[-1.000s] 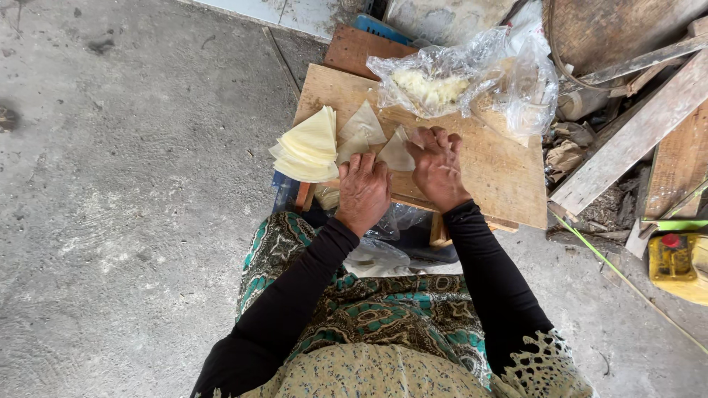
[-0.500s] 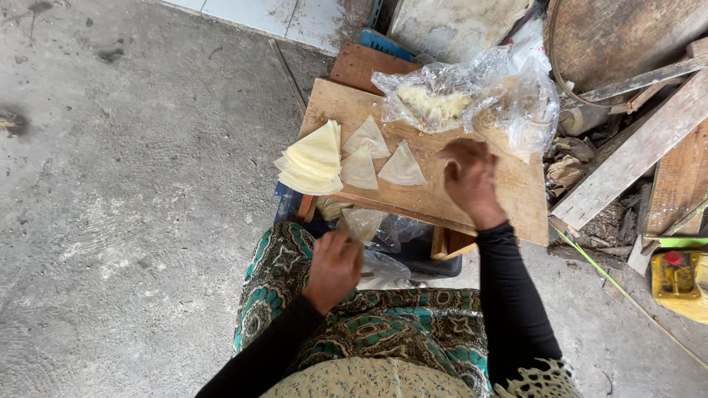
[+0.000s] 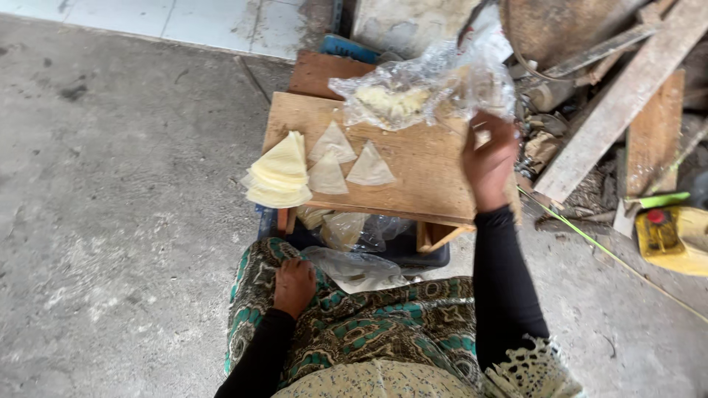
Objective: The person uses a spoon to place a small amount of granular filling onto triangular dough sheets and then folds them into smaller triangular packages by hand.
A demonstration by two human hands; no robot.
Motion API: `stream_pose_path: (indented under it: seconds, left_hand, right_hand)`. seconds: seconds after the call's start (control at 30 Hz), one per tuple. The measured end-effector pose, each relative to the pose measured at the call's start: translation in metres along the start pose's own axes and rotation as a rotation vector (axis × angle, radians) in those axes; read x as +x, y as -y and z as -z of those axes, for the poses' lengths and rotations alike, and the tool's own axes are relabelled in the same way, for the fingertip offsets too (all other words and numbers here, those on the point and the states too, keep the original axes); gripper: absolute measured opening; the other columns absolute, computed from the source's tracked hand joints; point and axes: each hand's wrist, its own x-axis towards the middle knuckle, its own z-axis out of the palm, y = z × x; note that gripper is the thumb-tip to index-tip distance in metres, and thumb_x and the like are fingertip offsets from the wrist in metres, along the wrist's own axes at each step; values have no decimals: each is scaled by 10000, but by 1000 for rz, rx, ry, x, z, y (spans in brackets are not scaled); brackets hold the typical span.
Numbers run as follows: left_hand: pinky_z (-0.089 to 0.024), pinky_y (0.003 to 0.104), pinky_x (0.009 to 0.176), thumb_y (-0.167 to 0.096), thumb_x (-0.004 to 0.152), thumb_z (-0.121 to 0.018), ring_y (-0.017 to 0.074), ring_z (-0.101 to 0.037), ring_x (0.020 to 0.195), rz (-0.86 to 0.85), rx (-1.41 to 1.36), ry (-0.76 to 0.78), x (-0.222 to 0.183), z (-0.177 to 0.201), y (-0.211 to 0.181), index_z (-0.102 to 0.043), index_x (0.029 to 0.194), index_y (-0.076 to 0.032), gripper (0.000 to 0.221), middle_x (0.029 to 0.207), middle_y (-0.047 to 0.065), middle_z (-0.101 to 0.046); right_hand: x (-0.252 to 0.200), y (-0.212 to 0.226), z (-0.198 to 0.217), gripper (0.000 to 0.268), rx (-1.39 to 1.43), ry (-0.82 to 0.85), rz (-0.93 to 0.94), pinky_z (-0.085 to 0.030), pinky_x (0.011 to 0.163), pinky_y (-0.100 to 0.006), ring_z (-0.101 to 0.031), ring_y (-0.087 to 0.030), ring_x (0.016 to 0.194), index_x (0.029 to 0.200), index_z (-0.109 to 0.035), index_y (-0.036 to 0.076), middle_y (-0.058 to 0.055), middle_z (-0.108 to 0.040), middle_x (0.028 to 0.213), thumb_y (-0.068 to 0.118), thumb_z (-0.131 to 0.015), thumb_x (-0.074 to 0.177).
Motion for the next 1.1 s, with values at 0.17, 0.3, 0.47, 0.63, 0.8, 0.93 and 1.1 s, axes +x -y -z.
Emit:
stream_pose_path:
  seconds: [0.17,0.3,0.47,0.63,0.8,0.93,1.1]
  left_hand:
    - [-468,527,814,-215,1017,-573,324,-577,930,91,60,170,-3,-21,12,-628,891,-96,182,941,109,-595]
    - [-472,528,841,-220,992,-570,306,-584,941,119,47,187,3,-27,6,-642,865,-100,189,916,79,-603]
    - [-464,525,833,-210,990,-571,305,-579,935,112,59,187,5,-30,8,-648,869,-97,183,923,82,-603]
    - [-461,500,857,-223,1035,-524,299,-572,927,128,129,240,2,-32,11,-656,901,-113,218,926,85,-601]
    - [-467,504,863,-225,1035,-519,292,-577,944,129,151,252,6,-33,12,-656,911,-105,221,946,77,-609]
    - [-465,508,874,-230,1026,-526,290,-575,950,154,125,266,9,-37,12,-654,893,-105,223,942,74,-606]
    - [-460,498,860,-231,1024,-528,297,-565,935,137,135,255,10,-41,12,-634,859,-107,232,926,88,-588]
  right_hand:
    - [22,-87,13,64,-188,111,-154,-559,776,-456,-693,-365,872,995,-772,56,-167,-735,967,75,-717,970]
    - [17,-102,-4,68,-260,56,-148,-530,892,-464,-681,-321,926,962,-733,75,-133,-731,954,127,-752,1002]
    - [29,-107,-19,205,-309,253,30,-513,900,-469,-664,-286,911,1082,-757,68,-144,-721,975,177,-783,911]
    - [26,-119,-33,115,-370,433,-112,-542,741,-415,-633,-307,849,1082,-763,64,-186,-695,959,135,-715,1006]
    - [30,-131,-49,125,-316,365,-109,-535,657,-437,-634,-329,785,1123,-693,-4,-211,-661,971,63,-638,1033]
    - [28,-139,-71,163,-207,329,-32,-568,741,-466,-668,-388,811,1068,-667,29,-247,-643,1006,37,-605,918]
    - [17,-131,-79,146,-315,277,-87,-539,712,-517,-662,-442,814,1091,-654,-20,-258,-649,971,30,-628,956]
